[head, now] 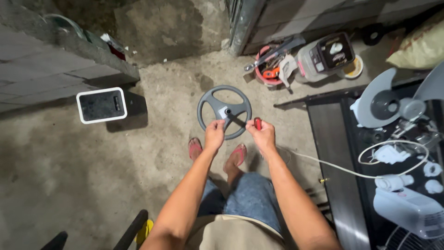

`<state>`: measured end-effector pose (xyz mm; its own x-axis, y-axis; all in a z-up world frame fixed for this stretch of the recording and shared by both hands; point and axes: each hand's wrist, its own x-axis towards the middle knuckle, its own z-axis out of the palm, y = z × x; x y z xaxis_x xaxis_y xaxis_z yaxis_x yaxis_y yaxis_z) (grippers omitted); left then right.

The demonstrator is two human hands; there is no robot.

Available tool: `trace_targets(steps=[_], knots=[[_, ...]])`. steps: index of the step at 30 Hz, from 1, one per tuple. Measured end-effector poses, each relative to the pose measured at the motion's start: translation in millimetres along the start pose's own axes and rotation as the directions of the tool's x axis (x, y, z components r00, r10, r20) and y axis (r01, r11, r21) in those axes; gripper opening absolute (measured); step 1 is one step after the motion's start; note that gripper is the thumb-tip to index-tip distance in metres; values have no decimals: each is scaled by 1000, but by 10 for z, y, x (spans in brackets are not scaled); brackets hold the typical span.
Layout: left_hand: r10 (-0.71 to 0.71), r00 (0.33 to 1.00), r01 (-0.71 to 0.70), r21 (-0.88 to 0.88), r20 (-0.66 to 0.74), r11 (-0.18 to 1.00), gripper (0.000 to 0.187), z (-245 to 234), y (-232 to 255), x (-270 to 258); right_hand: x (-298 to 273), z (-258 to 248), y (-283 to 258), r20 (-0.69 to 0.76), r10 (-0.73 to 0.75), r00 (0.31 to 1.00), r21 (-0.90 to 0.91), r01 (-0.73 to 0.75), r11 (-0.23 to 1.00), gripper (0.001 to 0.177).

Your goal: The person attaches a white fan pole to a grey steering wheel using a screwdriver. They repeatedly align the pole, insert screws, and tighten them to secure the connection.

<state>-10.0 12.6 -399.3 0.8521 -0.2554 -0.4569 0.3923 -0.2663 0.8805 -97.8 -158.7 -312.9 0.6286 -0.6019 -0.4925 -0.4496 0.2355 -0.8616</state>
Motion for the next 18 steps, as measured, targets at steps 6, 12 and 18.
trace_targets(steps=[6,12,18], knots=[[-12,999,26,378,-40,925,44,-51,142,172,261,227,298,-77,1,997,-19,-2,1000,23],[30,999,-39,542,27,840,68,35,-75,683,550,426,616,-132,2,991,-62,-10,998,24],[-4,995,-53,567,100,822,76,353,-484,1053,659,440,925,-160,44,986,-88,-58,994,26]])
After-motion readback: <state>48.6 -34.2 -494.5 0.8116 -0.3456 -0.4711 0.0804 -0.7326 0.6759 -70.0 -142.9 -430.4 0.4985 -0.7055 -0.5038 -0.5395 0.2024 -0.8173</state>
